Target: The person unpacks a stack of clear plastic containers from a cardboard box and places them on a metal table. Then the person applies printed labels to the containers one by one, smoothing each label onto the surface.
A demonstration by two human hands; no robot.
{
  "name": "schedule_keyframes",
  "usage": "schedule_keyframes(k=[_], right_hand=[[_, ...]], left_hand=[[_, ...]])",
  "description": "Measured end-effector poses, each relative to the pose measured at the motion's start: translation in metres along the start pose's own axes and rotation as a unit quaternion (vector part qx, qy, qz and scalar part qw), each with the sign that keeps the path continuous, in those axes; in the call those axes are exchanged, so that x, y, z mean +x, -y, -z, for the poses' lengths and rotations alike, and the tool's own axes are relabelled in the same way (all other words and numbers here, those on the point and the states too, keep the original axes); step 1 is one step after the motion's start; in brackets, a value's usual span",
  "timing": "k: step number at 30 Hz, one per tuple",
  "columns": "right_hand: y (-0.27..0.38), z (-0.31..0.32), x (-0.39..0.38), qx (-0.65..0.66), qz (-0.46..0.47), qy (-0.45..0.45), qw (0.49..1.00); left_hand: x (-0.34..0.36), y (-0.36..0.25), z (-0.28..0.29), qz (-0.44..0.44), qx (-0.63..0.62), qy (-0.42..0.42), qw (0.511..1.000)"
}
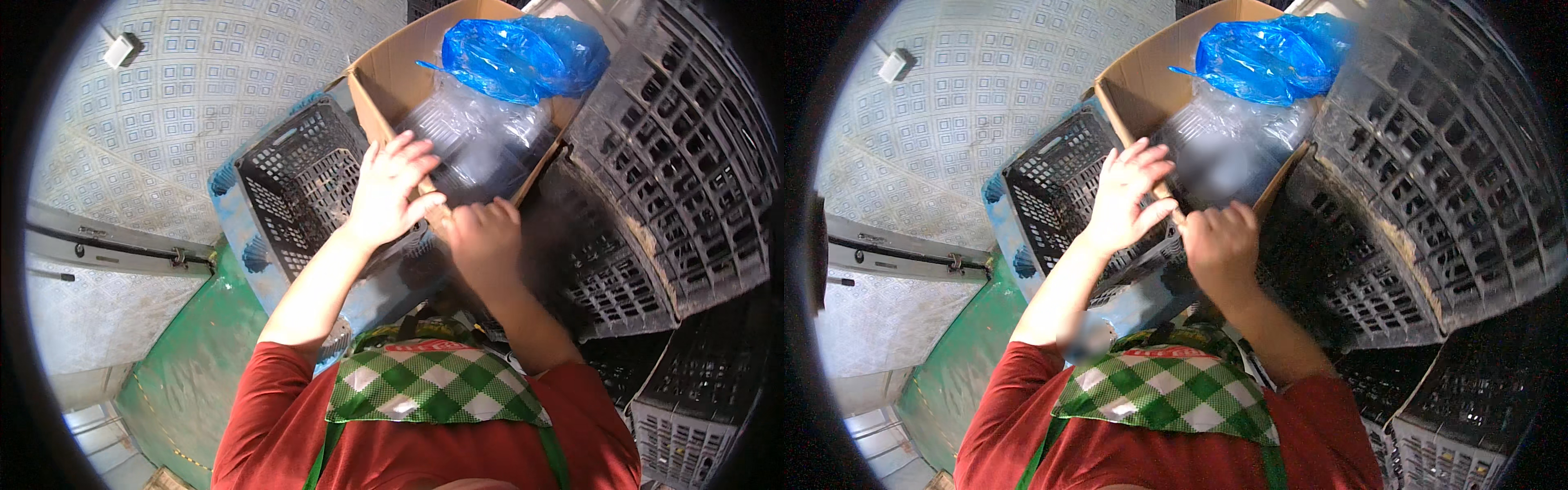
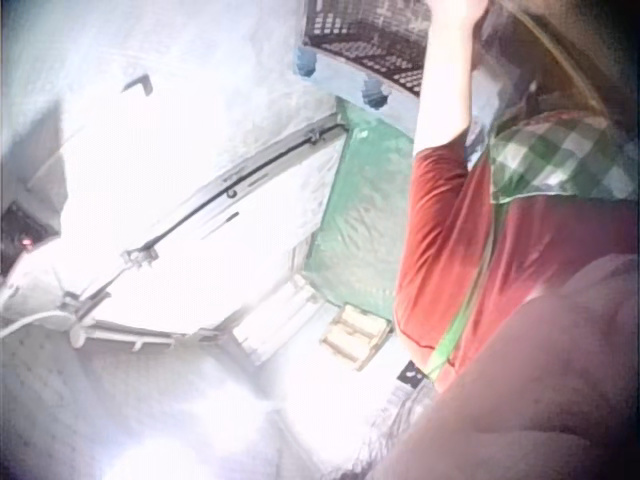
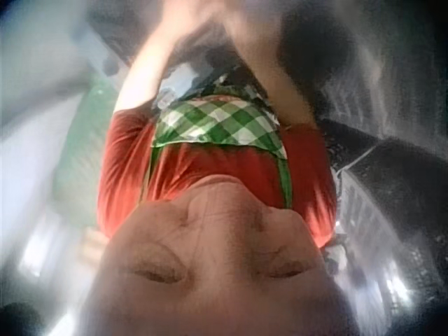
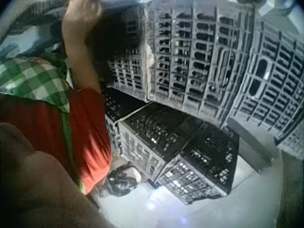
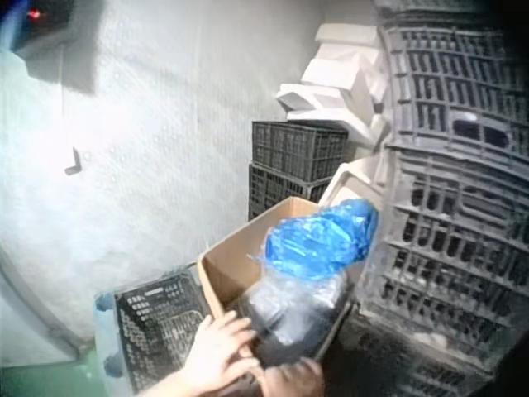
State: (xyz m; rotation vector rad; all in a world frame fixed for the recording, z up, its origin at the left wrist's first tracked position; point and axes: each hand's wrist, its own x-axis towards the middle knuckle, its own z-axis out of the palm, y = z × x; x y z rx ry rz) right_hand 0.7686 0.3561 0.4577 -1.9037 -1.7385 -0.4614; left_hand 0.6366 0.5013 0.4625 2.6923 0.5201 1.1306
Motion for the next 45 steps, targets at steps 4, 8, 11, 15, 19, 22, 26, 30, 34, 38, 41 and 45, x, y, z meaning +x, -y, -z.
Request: schedule_keyframes(k=[4,8,11,15,19,22,26,30,34,38,41,45], right_hand=[[0.006,0.003,-0.012,0.042,0.010,0.084,0.996],[0.010,0.015,0.008,0.131,0.041,0.105,0.985],[0.001,0.022,0.016,0.160,0.067,0.170,0.970],[0.010,0.022,0.008,0.200,0.119,0.212,0.949],[0.017,0.021,0.004,0.270,0.146,0.276,0.911],[0.016,0.034,0.040,0.215,0.117,0.335,0.910],[0.006,-0.031,0.088,0.145,0.122,0.409,0.893],[-0.061,-0.138,0.112,0.099,0.185,0.453,0.866],[-0.049,-0.126,0.150,-0.137,0.076,0.556,0.816],[-0.131,-0.143,0.187,-0.313,0.010,0.533,0.786],[-0.182,-0.119,0.231,-0.477,0.035,0.374,0.794],[-0.186,-0.070,0.301,-0.560,-0.084,0.163,0.808]], left_hand=[[-0.020,0.013,-0.009,-0.030,-0.005,0.080,0.996],[-0.047,0.018,0.013,0.024,-0.037,0.073,0.996],[-0.060,0.019,0.015,0.037,-0.037,0.074,0.996],[-0.085,0.021,0.019,0.032,-0.062,0.049,0.996],[-0.127,0.027,0.025,0.035,-0.073,0.036,0.996],[-0.140,0.016,0.031,0.050,-0.072,0.019,0.996],[-0.140,0.016,0.027,0.037,-0.074,-0.014,0.996],[-0.131,0.012,0.022,0.028,-0.067,-0.018,0.997],[-0.137,0.010,0.022,0.049,-0.060,-0.028,0.997],[-0.138,0.010,0.020,0.061,-0.075,-0.011,0.995],[-0.136,0.009,0.019,0.068,-0.075,-0.012,0.995],[-0.140,0.004,0.022,0.084,-0.071,0.000,0.994]])
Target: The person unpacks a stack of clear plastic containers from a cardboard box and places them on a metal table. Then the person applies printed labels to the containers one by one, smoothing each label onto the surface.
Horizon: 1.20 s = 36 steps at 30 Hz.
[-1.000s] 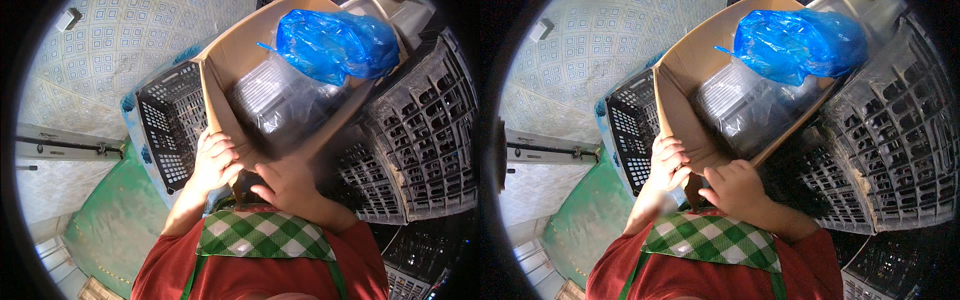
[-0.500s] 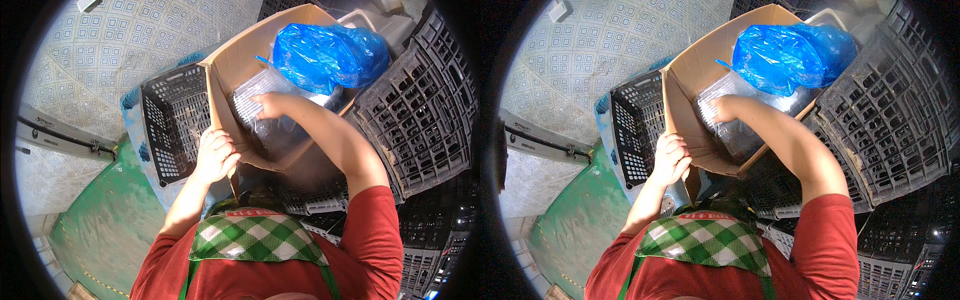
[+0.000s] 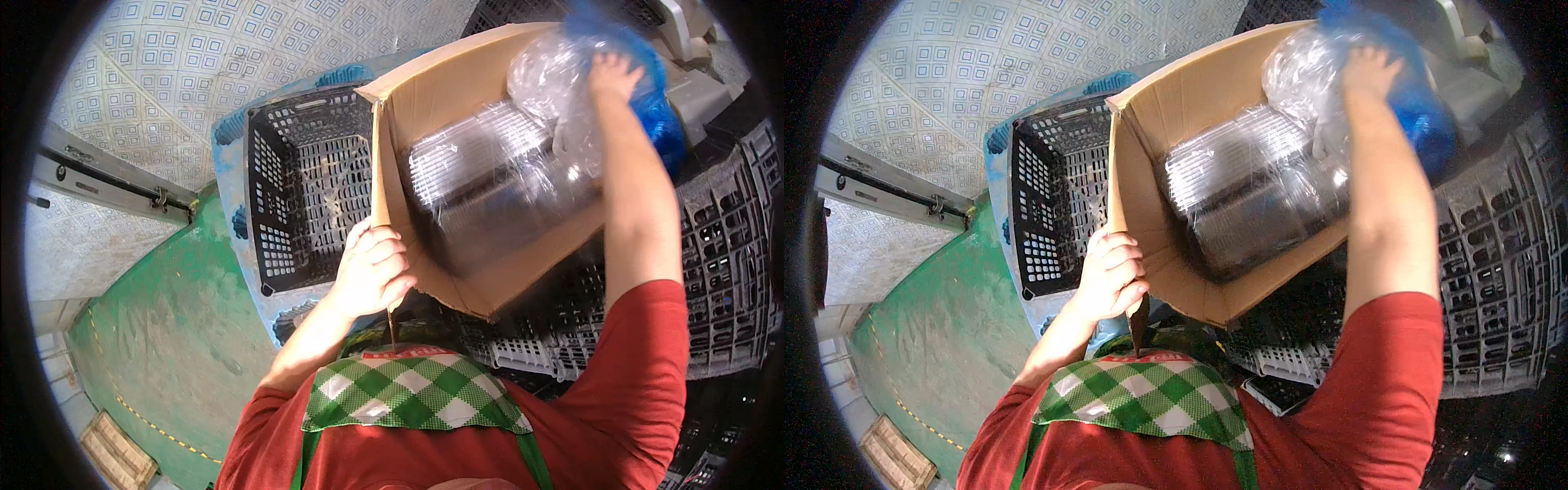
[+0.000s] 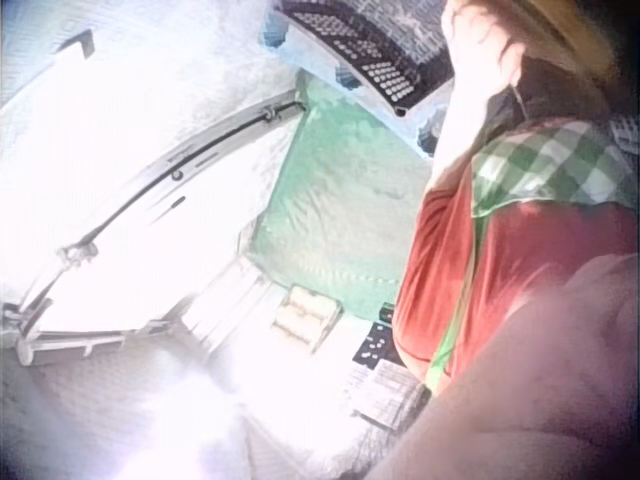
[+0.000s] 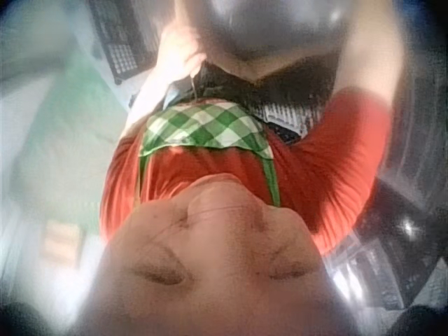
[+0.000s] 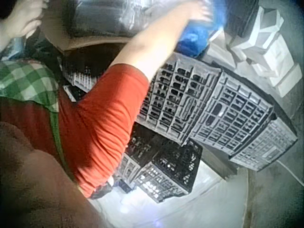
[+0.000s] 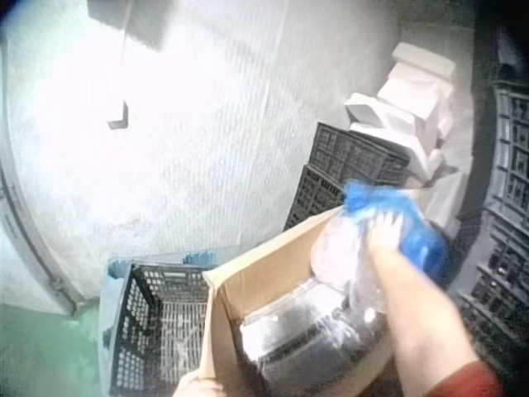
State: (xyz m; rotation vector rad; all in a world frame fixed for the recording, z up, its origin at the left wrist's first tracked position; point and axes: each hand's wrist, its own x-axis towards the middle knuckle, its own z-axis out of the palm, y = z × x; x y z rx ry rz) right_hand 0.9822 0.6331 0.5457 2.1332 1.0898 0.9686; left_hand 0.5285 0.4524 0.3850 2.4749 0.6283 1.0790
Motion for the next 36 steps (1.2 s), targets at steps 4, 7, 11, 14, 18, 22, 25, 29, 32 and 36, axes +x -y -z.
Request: schedule_keyframes(k=[4,7,11,14,18,22,25,29,32,36], right_hand=[[-0.085,0.013,0.065,-0.033,-0.165,-0.065,0.984],[-0.114,0.014,0.092,0.055,-0.231,-0.025,0.971],[-0.080,-0.008,0.112,0.243,-0.221,0.108,0.938],[-0.039,-0.049,0.105,0.290,-0.124,0.128,0.940],[-0.010,-0.054,0.097,0.324,-0.058,0.119,0.937],[0.003,-0.046,0.091,0.342,-0.015,0.102,0.934],[0.020,-0.027,0.083,0.361,0.027,0.082,0.929],[0.060,0.004,0.070,0.392,0.088,0.060,0.914],[0.064,0.007,0.059,0.407,0.118,0.047,0.904],[-0.043,-0.031,0.040,0.358,0.089,0.050,0.928]], left_hand=[[-0.001,0.001,-0.004,0.006,-0.012,-0.013,1.000],[0.000,0.000,-0.004,0.019,-0.010,-0.007,1.000],[0.000,-0.002,-0.006,0.034,-0.003,-0.001,0.999],[-0.001,0.000,-0.009,0.022,-0.018,0.001,1.000],[0.003,0.003,-0.012,0.011,-0.025,-0.015,1.000],[0.003,0.004,-0.012,0.010,-0.037,-0.007,0.999],[0.006,0.005,-0.011,0.007,-0.036,-0.002,0.999],[0.007,0.008,-0.013,0.001,-0.048,-0.008,0.999],[0.010,0.007,-0.016,-0.005,-0.050,-0.009,0.999],[0.005,0.009,-0.012,-0.003,-0.058,0.004,0.998]])
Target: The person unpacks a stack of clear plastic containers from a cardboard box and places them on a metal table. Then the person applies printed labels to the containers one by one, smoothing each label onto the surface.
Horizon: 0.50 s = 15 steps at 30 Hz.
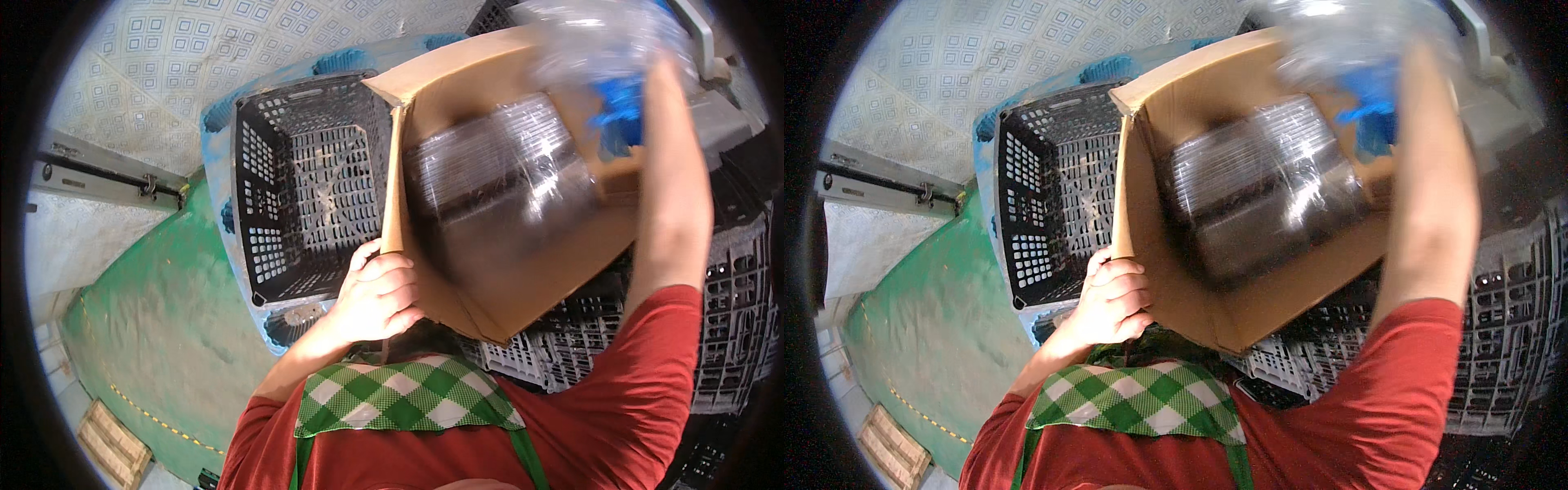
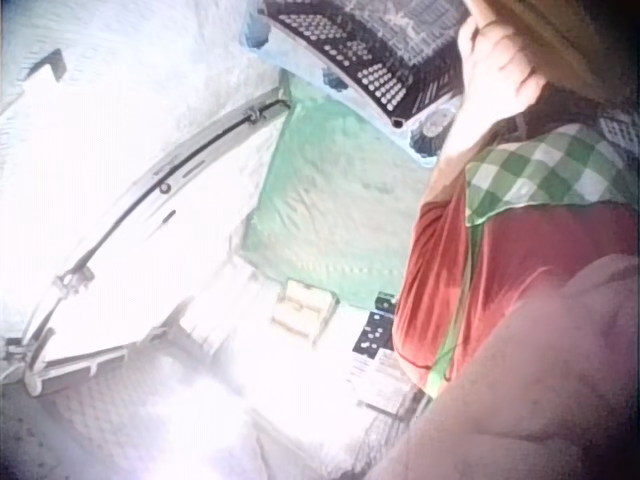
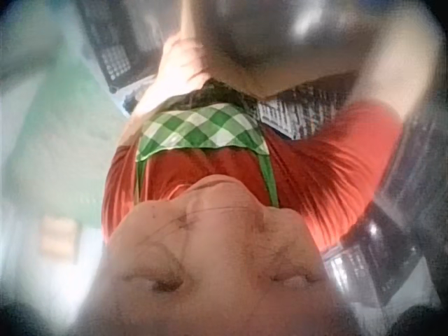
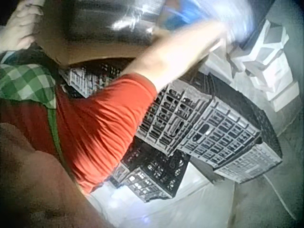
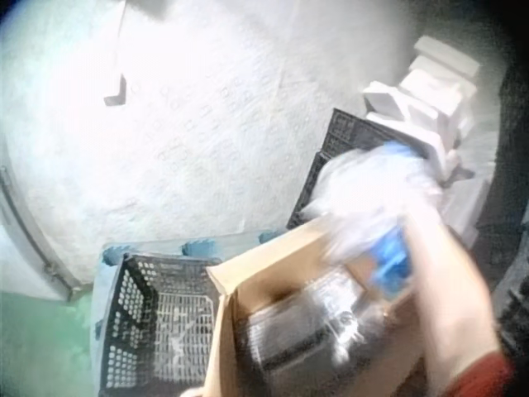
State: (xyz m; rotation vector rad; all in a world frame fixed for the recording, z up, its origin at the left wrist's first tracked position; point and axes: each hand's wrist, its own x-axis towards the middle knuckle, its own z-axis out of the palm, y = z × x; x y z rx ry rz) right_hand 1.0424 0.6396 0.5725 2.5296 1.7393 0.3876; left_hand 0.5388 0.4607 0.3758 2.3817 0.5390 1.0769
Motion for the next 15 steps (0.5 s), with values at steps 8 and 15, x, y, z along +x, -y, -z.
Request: schedule_keyframes(k=[8,15], right_hand=[[-0.134,0.011,0.008,-0.084,-0.170,0.048,0.981],[-0.107,-0.041,0.068,-0.077,-0.161,0.055,0.982]], left_hand=[[-0.001,0.001,-0.004,0.003,-0.002,-0.015,1.000],[0.001,-0.001,-0.003,0.007,-0.002,-0.015,1.000]])
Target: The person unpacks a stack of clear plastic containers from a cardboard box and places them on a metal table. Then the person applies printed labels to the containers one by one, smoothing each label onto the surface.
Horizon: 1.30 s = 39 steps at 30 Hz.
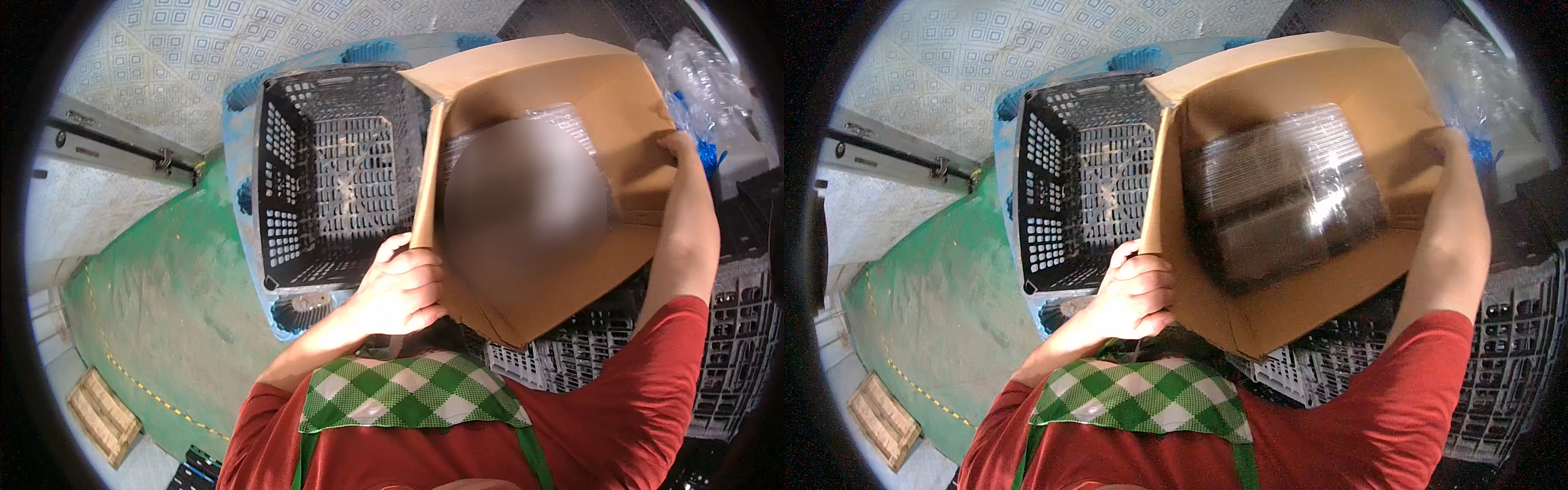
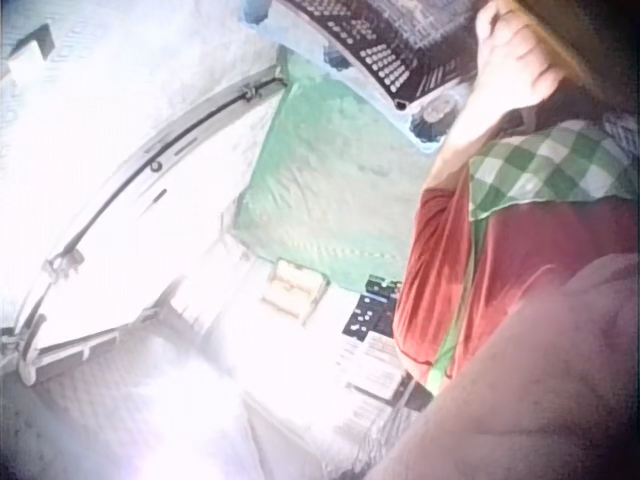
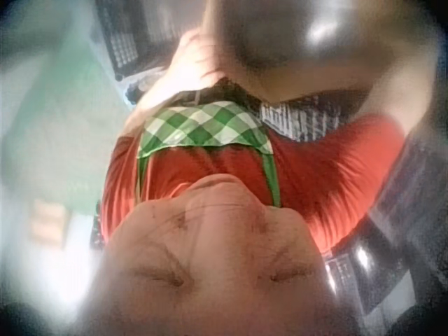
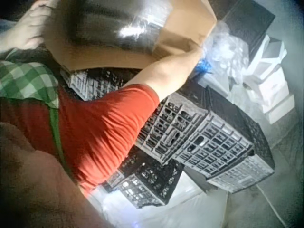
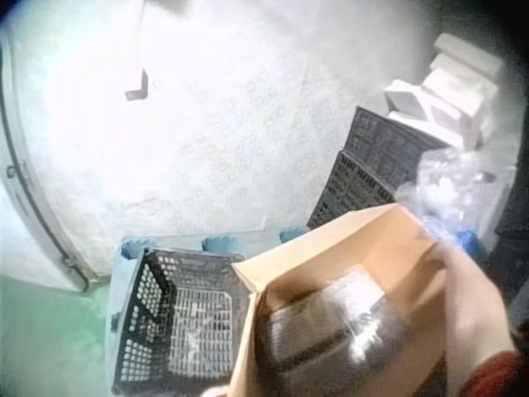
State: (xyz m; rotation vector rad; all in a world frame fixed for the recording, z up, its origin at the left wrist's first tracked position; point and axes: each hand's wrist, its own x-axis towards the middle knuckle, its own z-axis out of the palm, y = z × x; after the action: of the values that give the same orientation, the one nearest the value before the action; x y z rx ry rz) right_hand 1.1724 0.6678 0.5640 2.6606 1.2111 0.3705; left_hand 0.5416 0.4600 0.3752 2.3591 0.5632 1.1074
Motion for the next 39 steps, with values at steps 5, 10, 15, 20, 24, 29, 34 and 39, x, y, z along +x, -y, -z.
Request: schedule_keyframes(k=[5,10,15,20,24,29,34,39], right_hand=[[-0.006,0.015,0.029,-0.028,0.020,-0.045,0.998],[0.062,0.080,0.026,0.179,0.214,-0.120,0.953],[0.219,0.159,-0.191,0.665,0.348,0.228,0.620],[0.370,0.055,-0.292,0.757,0.240,0.339,0.504],[0.391,0.014,-0.376,0.655,0.220,0.537,0.484],[0.366,-0.018,-0.412,0.552,0.356,0.584,0.477],[0.337,0.039,-0.420,0.228,0.652,0.078,0.719],[0.256,0.101,-0.342,0.315,0.475,-0.139,0.810]], left_hand=[[0.000,0.004,-0.008,-0.010,-0.010,-0.007,1.000],[0.014,0.005,-0.015,-0.046,0.003,0.011,0.999],[0.050,-0.004,-0.026,-0.024,0.003,0.052,0.998],[0.080,-0.011,-0.050,-0.018,0.036,0.065,0.997],[0.057,-0.016,-0.032,0.018,-0.071,0.057,0.996],[-0.034,0.008,0.017,0.117,0.057,-0.289,0.949],[-0.086,0.099,0.025,0.463,-0.052,0.041,0.884],[-0.108,0.096,0.030,0.496,0.046,0.293,0.816]])
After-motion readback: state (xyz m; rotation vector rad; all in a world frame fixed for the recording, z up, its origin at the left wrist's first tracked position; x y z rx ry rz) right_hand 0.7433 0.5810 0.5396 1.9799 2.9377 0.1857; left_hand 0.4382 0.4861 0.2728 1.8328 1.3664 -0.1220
